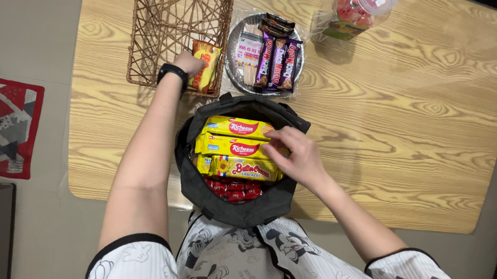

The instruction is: The person packs a black bag with various snacks, including yellow-wrapped biscuits, chocolate bars, and red candies, then adds a clear container of gummy candies. The person closes the bag after arranging the items.

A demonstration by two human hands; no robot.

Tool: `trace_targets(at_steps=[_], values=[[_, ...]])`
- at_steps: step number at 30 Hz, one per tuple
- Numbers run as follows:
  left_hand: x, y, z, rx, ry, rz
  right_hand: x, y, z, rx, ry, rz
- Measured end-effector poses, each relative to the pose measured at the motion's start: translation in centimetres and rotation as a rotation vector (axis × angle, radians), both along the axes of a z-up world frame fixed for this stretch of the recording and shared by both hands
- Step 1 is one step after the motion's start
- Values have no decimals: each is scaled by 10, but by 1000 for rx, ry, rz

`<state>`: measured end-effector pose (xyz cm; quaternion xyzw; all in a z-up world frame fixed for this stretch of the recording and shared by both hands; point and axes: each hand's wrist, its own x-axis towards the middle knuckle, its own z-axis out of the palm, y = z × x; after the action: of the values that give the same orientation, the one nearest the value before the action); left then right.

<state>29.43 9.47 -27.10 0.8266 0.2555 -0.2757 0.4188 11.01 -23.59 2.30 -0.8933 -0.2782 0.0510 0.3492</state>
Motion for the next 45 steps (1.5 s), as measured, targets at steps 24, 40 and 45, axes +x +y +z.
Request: trace_targets(at_steps=[24,40,45], values=[[-10,-46,59,-349,-49,401,-11,-10,0,95,30,-66],[-9,-14,113,-595,-605,509,-8,-16,0,156,99,-122],[-49,7,193,-822,-780,448,7,-4,0,377,286,-108]])
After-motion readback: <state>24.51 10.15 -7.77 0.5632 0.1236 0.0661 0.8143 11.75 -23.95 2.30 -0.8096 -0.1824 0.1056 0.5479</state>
